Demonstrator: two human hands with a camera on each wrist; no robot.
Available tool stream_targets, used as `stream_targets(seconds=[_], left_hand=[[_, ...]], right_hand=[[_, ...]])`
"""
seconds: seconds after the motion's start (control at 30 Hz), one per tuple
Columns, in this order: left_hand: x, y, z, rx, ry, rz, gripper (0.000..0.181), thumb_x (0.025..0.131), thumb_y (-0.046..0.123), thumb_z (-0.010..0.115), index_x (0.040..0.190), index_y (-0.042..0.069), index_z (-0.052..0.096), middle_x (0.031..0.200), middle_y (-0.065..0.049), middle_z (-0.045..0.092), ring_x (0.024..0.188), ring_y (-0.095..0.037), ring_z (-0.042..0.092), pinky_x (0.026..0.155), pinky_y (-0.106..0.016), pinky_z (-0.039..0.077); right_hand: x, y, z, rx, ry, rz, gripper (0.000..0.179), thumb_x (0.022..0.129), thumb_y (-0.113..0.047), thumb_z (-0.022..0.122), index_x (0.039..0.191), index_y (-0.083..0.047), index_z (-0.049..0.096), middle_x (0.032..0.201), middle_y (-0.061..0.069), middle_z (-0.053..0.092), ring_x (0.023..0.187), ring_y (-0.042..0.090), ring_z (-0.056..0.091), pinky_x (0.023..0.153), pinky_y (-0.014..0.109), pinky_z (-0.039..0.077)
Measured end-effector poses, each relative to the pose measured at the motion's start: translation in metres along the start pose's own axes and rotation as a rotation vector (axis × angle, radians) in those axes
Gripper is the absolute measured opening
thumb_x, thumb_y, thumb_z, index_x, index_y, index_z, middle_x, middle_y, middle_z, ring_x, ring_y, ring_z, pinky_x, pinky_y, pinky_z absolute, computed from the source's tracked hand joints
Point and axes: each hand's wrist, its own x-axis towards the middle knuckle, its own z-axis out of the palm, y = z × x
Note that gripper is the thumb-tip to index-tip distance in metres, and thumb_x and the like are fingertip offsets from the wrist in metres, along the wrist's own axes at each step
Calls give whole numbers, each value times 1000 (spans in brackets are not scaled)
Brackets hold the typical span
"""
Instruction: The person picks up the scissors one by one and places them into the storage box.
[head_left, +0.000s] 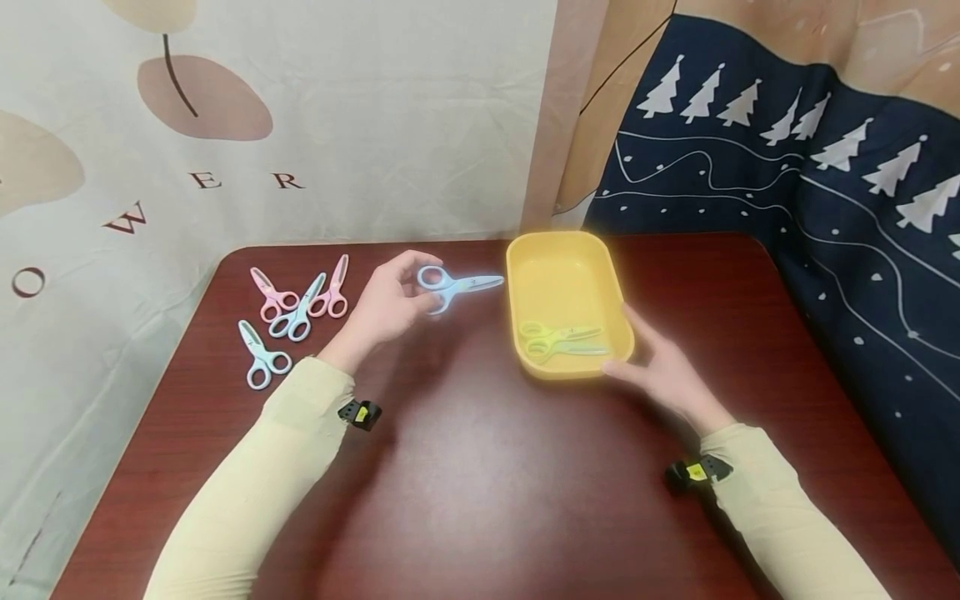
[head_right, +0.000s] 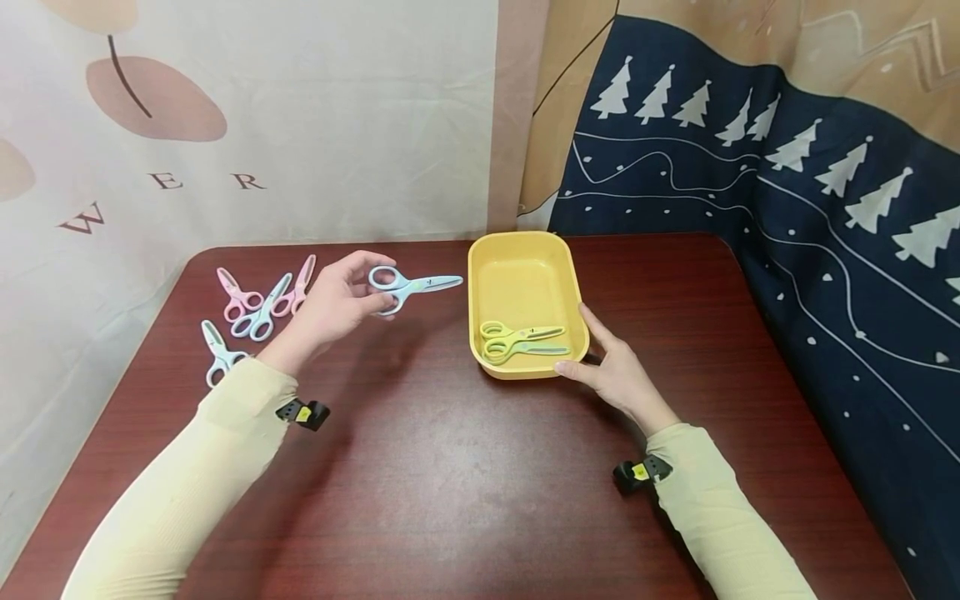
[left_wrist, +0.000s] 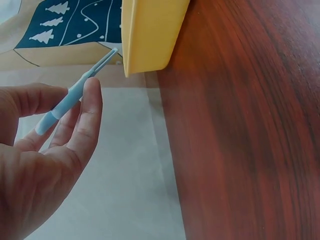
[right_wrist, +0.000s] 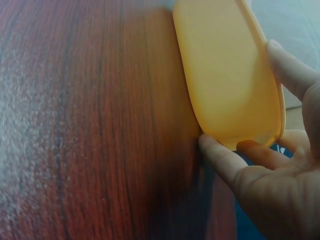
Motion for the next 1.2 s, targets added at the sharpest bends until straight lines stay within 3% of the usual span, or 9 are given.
stream_targets(seconds=[0.13,0.47,0.97,1.2], left_hand=[[2,3,3,-11,-15,-1,47,87,-12,68,132,-5,58,119,-24,64,103,-36,68,74,-20,58],[6,8,11,1,-26,40,46,86,-11,69,131,-4,59,115,-22,65,92,-28,67,73,-23,58],[12,23,26,9,-89,28,44,88,-9,70,130,0,61,115,-17,65,99,-31,69,84,-35,61],[16,27,33,-16,-122,22,43,88,-9,69,129,0,61,113,-17,65,96,-29,69,79,-38,62]], right_hand=[[0,0,0,0,0,0,100,86,-36,85,162,-43,21,168,-8,26,154,22,28,124,55,23],[3,5,-1,3,-7,15,101,88,-29,84,163,-42,18,169,-6,25,154,25,27,124,58,22],[0,1,-1,-1,6,-5,100,86,-34,85,162,-43,21,169,-8,26,154,23,27,124,56,23],[0,3,0,-11,4,-10,99,87,-34,85,162,-46,20,169,-8,25,154,23,26,124,57,22]])
